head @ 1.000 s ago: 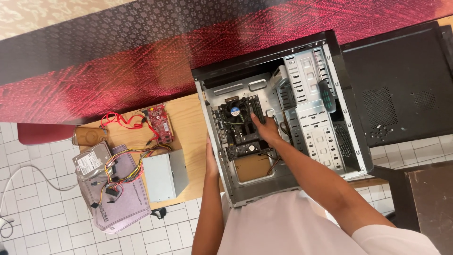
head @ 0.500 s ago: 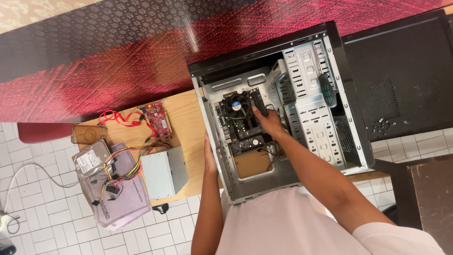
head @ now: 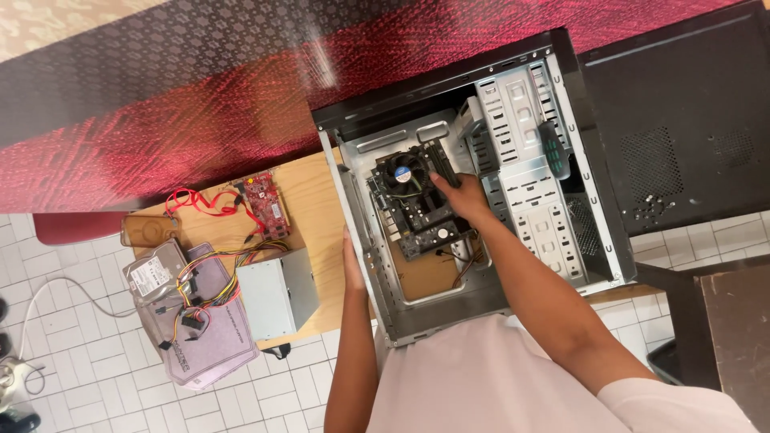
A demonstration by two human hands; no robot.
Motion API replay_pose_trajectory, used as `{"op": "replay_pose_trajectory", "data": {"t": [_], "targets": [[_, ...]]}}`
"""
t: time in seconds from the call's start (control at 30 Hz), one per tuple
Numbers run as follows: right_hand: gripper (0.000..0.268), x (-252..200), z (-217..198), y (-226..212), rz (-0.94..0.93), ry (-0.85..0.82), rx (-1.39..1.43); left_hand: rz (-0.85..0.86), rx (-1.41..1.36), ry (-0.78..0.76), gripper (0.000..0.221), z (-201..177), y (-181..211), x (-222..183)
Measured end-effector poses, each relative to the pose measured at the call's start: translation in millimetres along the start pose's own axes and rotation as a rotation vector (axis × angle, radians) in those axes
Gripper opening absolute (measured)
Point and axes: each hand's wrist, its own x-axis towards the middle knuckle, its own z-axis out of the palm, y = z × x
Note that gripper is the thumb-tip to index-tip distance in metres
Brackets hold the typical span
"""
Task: Placing a computer motherboard into a desktop case and aligning it with the mounting standoffs and I/O shield.
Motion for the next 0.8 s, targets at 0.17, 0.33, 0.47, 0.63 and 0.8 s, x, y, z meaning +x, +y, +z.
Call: {"op": "replay_pose_trajectory", "data": {"t": [0.17, 0.33, 0.47, 0.63, 0.8], "targets": [[0.064, 9, -8, 12, -0.006, 0.041, -0.071, 0.082, 0.002, -0.014, 0.072, 5, 19, -7], [0.077, -6, -13, -6, -0.046, 0.036, -0.185, 0.120, -0.042, -0.042, 0.066, 18, 39, -30], [0.071, -12, -8, -11, -0.055, 0.010, -0.352, 0.209, -0.036, -0.093, 0.065, 24, 52, -46], [0.075, -32, -3, -34, -0.082, 0.037, -0.502, 0.310, 0.056, -0.130, 0.063, 17, 61, -40], [0.033, -97, 20, -108, -0.673, 0.157, -0.357, 0.508, 0.198, -0.307, 0.085, 19, 76, -20]]}}
